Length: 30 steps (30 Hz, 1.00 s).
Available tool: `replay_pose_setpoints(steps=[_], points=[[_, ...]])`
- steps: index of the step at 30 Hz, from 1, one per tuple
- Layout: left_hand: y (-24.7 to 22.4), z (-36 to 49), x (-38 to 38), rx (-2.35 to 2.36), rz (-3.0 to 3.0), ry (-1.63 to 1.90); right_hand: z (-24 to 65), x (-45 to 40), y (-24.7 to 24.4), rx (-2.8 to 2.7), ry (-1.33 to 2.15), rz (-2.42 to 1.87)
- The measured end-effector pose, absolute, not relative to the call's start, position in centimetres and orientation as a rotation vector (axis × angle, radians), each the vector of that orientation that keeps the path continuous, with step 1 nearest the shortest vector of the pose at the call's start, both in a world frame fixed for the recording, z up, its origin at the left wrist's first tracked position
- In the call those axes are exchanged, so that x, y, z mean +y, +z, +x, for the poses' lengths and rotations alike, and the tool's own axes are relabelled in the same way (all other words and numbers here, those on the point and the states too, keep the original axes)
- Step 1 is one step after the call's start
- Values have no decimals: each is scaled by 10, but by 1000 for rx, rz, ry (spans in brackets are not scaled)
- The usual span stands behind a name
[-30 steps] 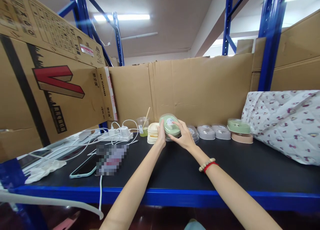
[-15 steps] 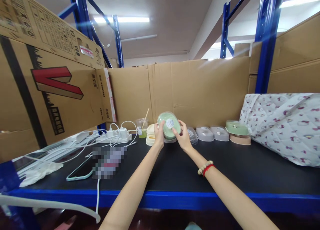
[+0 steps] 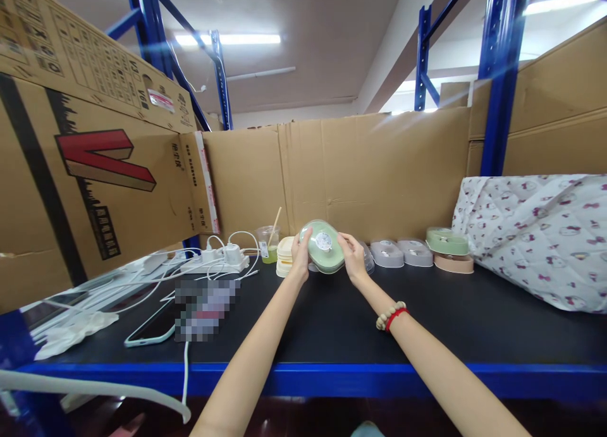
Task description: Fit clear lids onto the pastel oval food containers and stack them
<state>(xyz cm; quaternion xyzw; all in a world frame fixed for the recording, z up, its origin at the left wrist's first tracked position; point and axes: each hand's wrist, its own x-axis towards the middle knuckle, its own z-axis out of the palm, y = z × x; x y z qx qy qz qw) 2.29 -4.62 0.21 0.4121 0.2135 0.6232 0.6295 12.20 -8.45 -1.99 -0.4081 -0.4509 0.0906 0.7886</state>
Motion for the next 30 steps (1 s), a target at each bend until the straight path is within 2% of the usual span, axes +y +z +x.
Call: replay_pose_setpoints(steps=[15, 22, 30], points=[[4, 18, -46, 733, 932, 1613, 121, -86, -19, -923, 485, -956], [8, 17, -52, 635, 915, 1471, 122, -84, -16, -881, 341, -893], [9, 13, -47, 662, 994, 1242, 125, -89, -14, -785, 479, -920]])
